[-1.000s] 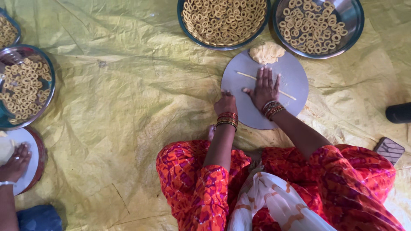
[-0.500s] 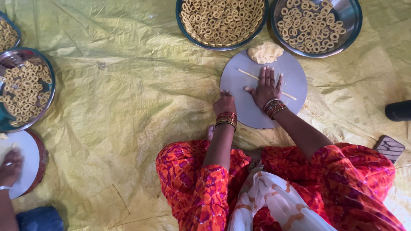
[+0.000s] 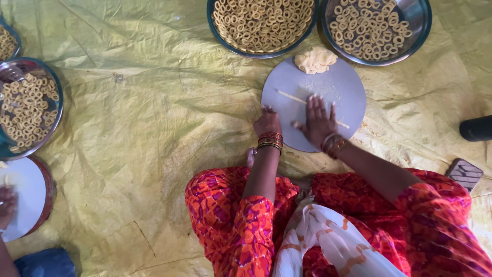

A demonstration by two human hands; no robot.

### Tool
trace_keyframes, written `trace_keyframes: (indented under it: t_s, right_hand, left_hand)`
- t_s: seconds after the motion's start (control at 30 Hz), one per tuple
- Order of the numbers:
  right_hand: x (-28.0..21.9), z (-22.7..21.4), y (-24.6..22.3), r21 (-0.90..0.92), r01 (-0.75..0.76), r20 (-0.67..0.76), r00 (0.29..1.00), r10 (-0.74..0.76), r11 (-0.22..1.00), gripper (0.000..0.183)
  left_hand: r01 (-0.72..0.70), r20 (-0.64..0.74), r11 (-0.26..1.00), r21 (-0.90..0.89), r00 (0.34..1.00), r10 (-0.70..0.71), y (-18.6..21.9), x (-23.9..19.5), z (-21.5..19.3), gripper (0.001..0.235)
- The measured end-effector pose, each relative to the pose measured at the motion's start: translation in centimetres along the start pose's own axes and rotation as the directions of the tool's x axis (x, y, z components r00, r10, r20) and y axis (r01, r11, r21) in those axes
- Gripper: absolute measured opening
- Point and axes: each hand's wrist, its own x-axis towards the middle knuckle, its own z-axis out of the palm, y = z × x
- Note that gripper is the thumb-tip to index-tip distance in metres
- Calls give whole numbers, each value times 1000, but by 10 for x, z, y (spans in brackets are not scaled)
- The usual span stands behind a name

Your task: The person sits on a yellow tarp and shapes dough into small ring-shaped snacks by hand. They roll small pieces of dough into thin ropes, then join the ends to form rings, placing the finished pieces into metal bowls.

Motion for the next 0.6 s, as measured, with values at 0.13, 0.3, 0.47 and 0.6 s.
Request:
trace_keyframes:
  t_s: [0.13, 0.3, 0.47, 0.6]
  right_hand:
    - [20, -11, 12, 22, -126, -41, 991, 127, 992, 101]
    - [-36, -2, -15, -83, 55, 104, 994, -46, 995, 104]
    - [-36, -12, -7, -19, 50, 151, 987, -47, 999, 105]
    - [6, -25, 35, 10, -179, -58, 982, 179, 984, 101]
  left_hand:
    - [-16, 0, 1000, 17, 1000, 16, -2, -3, 2, 38]
    - [0, 63, 998, 61, 998, -4, -3, 5, 13, 38]
    - [17, 60, 999, 35, 998, -19, -2, 12, 16, 39]
    - [0, 10, 1000, 11, 1000, 0, -3, 2, 8, 42]
